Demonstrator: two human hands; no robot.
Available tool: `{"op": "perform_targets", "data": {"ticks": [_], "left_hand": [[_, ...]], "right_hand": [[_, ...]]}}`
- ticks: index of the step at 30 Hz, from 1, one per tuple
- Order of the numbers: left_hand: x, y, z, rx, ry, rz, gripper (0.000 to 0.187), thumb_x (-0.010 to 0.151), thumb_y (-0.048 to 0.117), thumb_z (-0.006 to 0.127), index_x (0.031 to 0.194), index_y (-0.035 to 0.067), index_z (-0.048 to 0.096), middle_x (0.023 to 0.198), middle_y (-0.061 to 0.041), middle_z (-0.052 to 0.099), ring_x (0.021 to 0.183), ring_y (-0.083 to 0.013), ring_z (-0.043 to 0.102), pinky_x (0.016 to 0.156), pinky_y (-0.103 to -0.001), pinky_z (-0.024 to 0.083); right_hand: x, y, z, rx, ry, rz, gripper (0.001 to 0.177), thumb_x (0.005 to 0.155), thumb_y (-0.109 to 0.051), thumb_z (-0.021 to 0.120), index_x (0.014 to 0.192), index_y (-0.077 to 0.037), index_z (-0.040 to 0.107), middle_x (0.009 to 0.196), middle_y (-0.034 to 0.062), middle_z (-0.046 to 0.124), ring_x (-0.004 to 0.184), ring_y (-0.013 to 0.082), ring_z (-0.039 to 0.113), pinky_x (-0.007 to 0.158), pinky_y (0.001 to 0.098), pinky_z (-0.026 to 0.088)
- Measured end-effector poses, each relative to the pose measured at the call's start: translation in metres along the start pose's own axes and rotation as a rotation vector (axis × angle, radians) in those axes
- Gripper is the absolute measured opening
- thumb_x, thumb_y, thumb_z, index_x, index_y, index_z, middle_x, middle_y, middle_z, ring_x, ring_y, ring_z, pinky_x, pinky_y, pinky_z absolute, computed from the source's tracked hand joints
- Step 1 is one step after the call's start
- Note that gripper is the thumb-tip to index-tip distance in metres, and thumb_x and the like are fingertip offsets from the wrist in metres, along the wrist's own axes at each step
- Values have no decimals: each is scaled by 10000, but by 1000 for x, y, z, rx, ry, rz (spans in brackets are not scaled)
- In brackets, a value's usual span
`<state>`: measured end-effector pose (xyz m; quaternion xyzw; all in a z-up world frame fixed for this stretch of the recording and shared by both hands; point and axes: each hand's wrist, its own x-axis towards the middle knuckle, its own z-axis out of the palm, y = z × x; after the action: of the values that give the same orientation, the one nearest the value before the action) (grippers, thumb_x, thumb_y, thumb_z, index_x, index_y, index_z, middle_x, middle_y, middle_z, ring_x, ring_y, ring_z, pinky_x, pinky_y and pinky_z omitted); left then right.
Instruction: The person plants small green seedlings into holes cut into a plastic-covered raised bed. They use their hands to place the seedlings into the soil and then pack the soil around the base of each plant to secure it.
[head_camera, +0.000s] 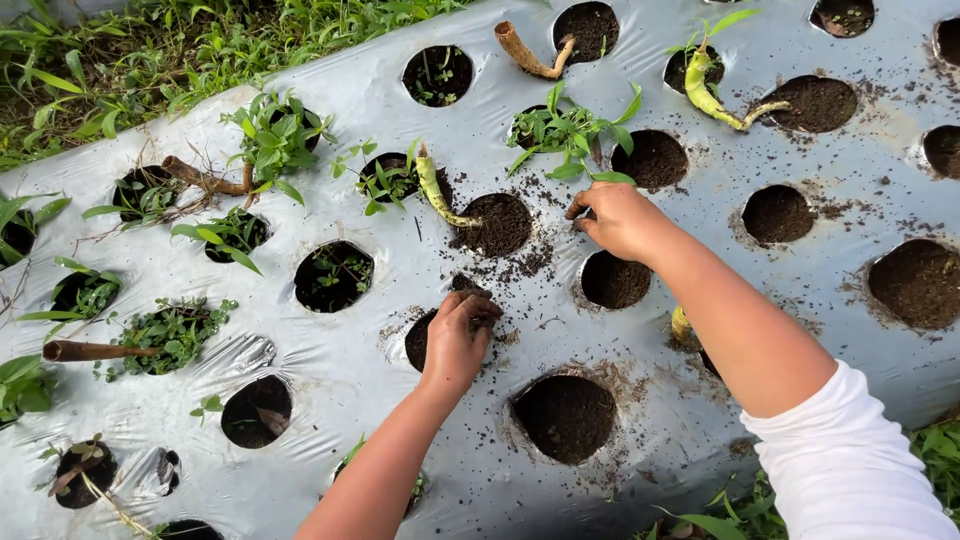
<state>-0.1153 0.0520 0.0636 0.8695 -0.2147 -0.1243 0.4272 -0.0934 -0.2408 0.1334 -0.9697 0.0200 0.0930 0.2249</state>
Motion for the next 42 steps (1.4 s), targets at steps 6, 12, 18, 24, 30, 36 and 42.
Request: {"op": "perform_targets", "data": {"ticks": [6,12,18,24,30,36,42], "left_hand": [[36,5,29,-17,92,43,321,861,-77,633,1125,98,688,1132,-143,621,1156,-390,646,926,-472,592],[32,3,24,34,185,-24,290,821,-27,752,1100,28,691,1092,-176,660,1108,-410,682,917,-475,591],[27,-50,-3,84,276,-110,334,801,8,758,1100,141,694,1047,-88,629,1042,-353,687,869,-431,595],[12,-72,-3,75,222,-99,309,784,46,780,1065,153,713,972,-90,659,959,-367,705,848,-436,588],[-5,-76,-12,173,157,21,237,815,87,751,1021,196,709,941,-43,682,927,-334,693,858,-429,574],[-26,-73,-12,605,100,32,466,811,171,812,1252,231,676,1160,-108,641,1145,-465,657,1061,-530,506],[-28,-82,-6,610,197,173,284,852,19,709,1114,129,693,1037,-115,664,989,-352,725,871,-384,611]], "right_hand": [[62,27,28,-75,15,51,383,992,-121,621,1340,35,653,1316,226,651,1232,383,641,961,489,575],[36,-44,30,126,-53,-76,284,969,-34,623,1225,65,698,1108,200,698,1090,365,686,986,488,568],[51,-44,89,26,120,-214,277,891,-49,728,1165,-8,741,1013,131,717,978,353,723,813,475,610],[51,-73,105,2,196,-304,235,922,-123,733,1128,-11,748,1073,188,688,1053,389,693,869,472,608],[45,-71,98,340,144,-109,235,1011,-86,627,1202,27,703,1157,209,680,1187,379,642,1014,468,539],[-8,-108,89,57,-68,-202,298,1001,-94,615,1267,25,682,1209,230,677,1252,364,628,1096,480,501],[-7,-124,92,339,-122,-180,266,1025,-60,572,1247,26,692,1293,268,654,1373,458,507,1191,577,374]]}}
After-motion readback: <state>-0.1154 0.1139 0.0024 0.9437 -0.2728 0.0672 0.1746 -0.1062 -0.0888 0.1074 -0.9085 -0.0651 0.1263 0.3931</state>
